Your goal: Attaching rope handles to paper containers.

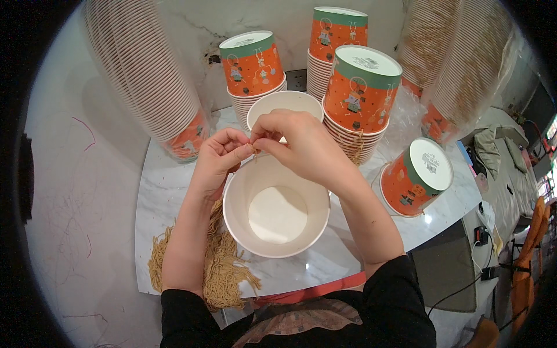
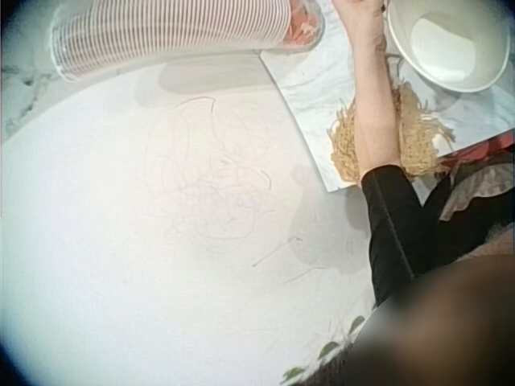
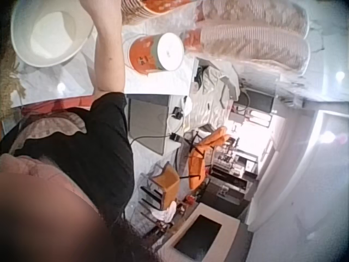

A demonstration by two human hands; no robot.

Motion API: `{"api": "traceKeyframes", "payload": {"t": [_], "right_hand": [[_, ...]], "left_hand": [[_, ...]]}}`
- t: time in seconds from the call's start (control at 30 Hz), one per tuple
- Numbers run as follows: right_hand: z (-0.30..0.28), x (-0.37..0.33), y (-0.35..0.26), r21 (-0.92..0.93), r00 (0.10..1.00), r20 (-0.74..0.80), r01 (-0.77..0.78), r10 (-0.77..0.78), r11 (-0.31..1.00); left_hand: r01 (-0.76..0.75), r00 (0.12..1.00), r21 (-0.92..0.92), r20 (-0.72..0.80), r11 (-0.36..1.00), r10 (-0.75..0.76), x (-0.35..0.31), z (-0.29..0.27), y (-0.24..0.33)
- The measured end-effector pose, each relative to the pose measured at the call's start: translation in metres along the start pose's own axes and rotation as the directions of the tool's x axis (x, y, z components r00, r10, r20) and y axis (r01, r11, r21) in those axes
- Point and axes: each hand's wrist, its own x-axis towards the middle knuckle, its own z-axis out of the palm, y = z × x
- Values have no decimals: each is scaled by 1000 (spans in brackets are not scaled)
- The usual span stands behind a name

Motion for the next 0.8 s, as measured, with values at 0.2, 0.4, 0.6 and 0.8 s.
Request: {"api": "traceKeyframes", "payload": {"t": [0.2, 0.4, 0.6, 0.8], "right_hand": [[4, 2, 4, 36, 998, -11, -58, 59, 998], [12, 2, 6, 74, 996, 8, -91, 90, 993], [18, 2, 11, 75, 998, -24, -49, 51, 996], [14, 4, 8, 85, 992, 36, -121, 119, 989]], "left_hand": [[-17, 999, 108, -40, 994, 21, 0, 0, 0], [-7, 995, 173, -92, 985, 24, 0, 2, 3], [-17, 992, 154, -124, 988, 36, -1, 6, 1], [-54, 988, 180, -132, 982, 78, -3, 7, 5]]}}
